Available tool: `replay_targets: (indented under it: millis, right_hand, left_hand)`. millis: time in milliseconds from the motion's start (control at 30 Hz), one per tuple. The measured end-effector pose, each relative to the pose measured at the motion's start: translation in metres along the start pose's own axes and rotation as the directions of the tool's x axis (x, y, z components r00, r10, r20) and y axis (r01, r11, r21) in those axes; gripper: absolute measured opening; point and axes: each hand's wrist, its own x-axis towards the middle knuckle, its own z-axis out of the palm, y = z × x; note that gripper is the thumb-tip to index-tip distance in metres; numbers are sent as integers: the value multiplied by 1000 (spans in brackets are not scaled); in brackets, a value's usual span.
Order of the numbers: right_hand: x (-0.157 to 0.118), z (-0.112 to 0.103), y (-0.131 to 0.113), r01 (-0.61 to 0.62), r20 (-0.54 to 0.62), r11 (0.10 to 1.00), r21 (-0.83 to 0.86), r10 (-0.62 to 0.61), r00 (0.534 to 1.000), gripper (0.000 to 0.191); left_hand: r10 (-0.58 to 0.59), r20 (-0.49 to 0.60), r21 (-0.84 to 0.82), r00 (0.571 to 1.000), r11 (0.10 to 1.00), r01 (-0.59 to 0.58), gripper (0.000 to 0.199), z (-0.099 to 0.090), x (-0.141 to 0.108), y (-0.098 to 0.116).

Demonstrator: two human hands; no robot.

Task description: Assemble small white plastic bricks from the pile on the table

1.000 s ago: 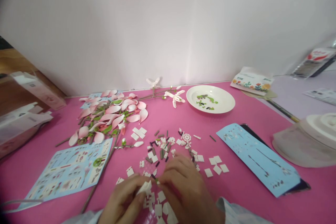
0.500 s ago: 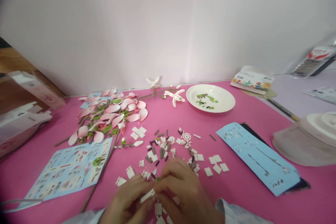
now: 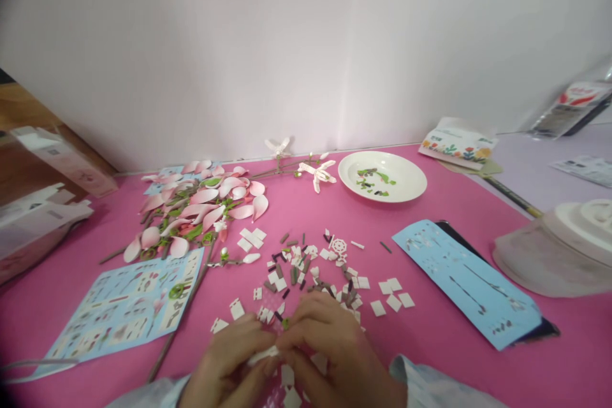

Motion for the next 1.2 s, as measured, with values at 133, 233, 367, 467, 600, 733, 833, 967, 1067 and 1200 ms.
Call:
replay_targets:
  millis: [133, 233, 367, 467, 600, 733, 833, 967, 1067, 1200]
  right_hand:
    - [1, 0, 1, -20, -56, 1000, 5, 20, 998, 16]
    - [1, -2, 1, -37, -97, 999, -19, 35, 995, 15]
    - [1, -5, 1, -111, -129, 993, -29, 106, 986, 14]
    - [1, -7, 0, -121, -120, 992, -20, 118, 986, 14]
    - [2, -5, -1, -10, -103, 1000, -3, 10, 995, 15]
    - [-1, 0, -4, 34, 22, 999, -33, -33, 999, 11]
    - [-5, 2, -4, 45, 101, 996, -79, -37, 994, 8]
    - [-7, 4, -3, 70, 117, 993, -100, -58, 991, 9]
    - [-6, 3, -1, 105, 128, 987, -125, -88, 988, 9]
    - [-5, 2, 1, 149, 89, 978, -148, -137, 987, 5]
  left_hand:
    - [-30, 13, -1, 999, 1000, 30, 15, -5, 1, 4]
    - [-56, 20, -30, 998, 998, 57, 16, -8, 0, 5]
    - [-62, -1, -57, 998, 996, 61, 21, -10, -2, 4]
    - [-77, -1, -59, 997, 995, 77, 23, -10, -3, 3]
    - [-62, -11, -15, 998, 998, 62, 20, -9, -5, 2]
    - [10, 27, 15, 1000, 1000, -10, 27, -7, -6, -2]
    - [86, 35, 41, 996, 995, -87, 31, -4, -4, -5]
    - [101, 80, 56, 992, 993, -105, 39, -1, -6, -8]
    - [30, 126, 59, 992, 998, -38, 40, -1, -9, -8]
    - [-15, 136, -4, 991, 1000, 16, 35, -2, -9, -8]
